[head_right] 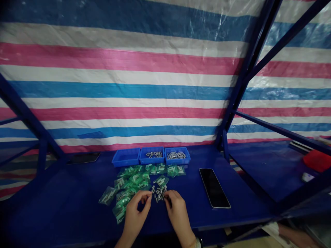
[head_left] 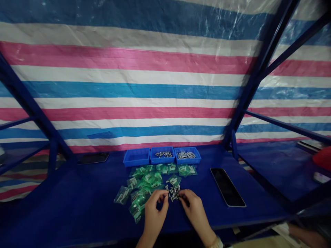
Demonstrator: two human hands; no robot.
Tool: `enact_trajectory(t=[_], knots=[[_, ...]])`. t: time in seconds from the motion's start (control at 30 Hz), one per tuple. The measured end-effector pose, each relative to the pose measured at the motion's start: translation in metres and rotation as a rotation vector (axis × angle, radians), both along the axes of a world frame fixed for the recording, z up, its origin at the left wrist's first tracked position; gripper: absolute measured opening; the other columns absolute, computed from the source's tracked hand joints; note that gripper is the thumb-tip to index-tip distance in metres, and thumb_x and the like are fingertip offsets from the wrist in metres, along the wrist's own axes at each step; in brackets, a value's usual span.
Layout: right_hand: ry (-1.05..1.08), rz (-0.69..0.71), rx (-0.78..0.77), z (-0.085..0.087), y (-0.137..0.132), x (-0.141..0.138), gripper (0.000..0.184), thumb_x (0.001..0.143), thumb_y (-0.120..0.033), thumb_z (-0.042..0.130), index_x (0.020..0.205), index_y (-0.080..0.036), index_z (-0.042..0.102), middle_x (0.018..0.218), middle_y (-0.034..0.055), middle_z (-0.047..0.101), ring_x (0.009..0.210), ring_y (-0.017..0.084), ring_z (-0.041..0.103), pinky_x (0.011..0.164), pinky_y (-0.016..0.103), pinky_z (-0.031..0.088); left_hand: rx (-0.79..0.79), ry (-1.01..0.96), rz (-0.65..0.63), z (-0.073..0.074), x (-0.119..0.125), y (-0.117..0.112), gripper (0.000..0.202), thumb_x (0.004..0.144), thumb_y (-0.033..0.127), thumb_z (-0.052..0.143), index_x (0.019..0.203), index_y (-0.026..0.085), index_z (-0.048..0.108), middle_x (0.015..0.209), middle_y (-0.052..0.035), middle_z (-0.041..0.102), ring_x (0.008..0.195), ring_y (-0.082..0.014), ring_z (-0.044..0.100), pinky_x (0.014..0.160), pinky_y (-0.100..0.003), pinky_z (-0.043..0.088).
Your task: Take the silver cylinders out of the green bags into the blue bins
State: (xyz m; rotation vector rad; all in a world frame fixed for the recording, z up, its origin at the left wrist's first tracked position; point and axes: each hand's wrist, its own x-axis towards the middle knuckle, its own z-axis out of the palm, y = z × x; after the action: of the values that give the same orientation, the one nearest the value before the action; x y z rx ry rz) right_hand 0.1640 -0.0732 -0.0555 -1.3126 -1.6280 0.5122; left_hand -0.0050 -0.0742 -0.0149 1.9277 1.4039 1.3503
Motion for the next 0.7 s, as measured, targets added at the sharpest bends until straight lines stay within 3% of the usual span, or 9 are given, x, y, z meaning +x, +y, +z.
enact_trajectory(t=[0.1, 0.2, 0.33, 0.57, 0.7], knots=[[0.265, -0.014, -0.060, 0.002, 0.001, 0.000, 0.012, 0.085, -0.025, 0.062, 0.090, -0.016, 0.067, 0.081, 0.0066, 0.069, 0.073, 0.021, 0.068, 0.068, 0.030, 0.054, -0.057, -0.062, -0.060, -0.001, 0.008, -0.003, 0.014, 0.087, 0.023, 0.054, 0.087, 0.019, 0.068, 0.074, -0.0018, 0.067, 0.066, -0.0170, 0.062, 0.065, -0.027, 0.050], [0.530, 0.026, -0.150, 0.010, 0.003, -0.003, 0.030, 0.079, -0.038, 0.071, 0.098, -0.015, 0.068, 0.081, 0.0078, 0.071, 0.075, 0.022, 0.070, 0.068, 0.030, 0.056, -0.149, -0.179, -0.127, -0.003, 0.015, -0.003, 0.014, 0.087, 0.024, 0.055, 0.092, 0.018, 0.067, 0.084, -0.0042, 0.071, 0.076, -0.0190, 0.067, 0.071, -0.028, 0.053], [0.707, 0.139, -0.183, 0.030, 0.003, -0.008, 0.026, 0.076, -0.039, 0.076, 0.088, -0.016, 0.071, 0.082, 0.0066, 0.071, 0.076, 0.022, 0.071, 0.070, 0.029, 0.058, -0.236, -0.320, -0.140, 0.001, 0.017, 0.002, 0.013, 0.085, 0.027, 0.058, 0.092, 0.018, 0.066, 0.085, -0.0045, 0.071, 0.080, -0.0200, 0.069, 0.074, -0.029, 0.054], [0.657, 0.266, -0.110, 0.066, -0.001, -0.009, 0.010, 0.080, -0.028, 0.073, 0.087, -0.020, 0.073, 0.096, 0.0084, 0.073, 0.095, 0.025, 0.069, 0.085, 0.034, 0.056, -0.200, -0.399, -0.187, 0.020, 0.009, 0.002, 0.014, 0.082, 0.022, 0.061, 0.095, 0.019, 0.064, 0.082, -0.0028, 0.067, 0.077, -0.0177, 0.066, 0.075, -0.028, 0.054], [0.479, 0.250, -0.022, 0.080, 0.001, -0.008, 0.004, 0.081, -0.023, 0.071, 0.082, -0.019, 0.073, 0.088, 0.0066, 0.072, 0.088, 0.021, 0.067, 0.081, 0.030, 0.053, -0.195, -0.413, -0.215, 0.028, 0.009, -0.001, 0.018, 0.080, 0.021, 0.064, 0.098, 0.020, 0.063, 0.076, -0.0002, 0.062, 0.074, -0.0164, 0.065, 0.073, -0.027, 0.054]])
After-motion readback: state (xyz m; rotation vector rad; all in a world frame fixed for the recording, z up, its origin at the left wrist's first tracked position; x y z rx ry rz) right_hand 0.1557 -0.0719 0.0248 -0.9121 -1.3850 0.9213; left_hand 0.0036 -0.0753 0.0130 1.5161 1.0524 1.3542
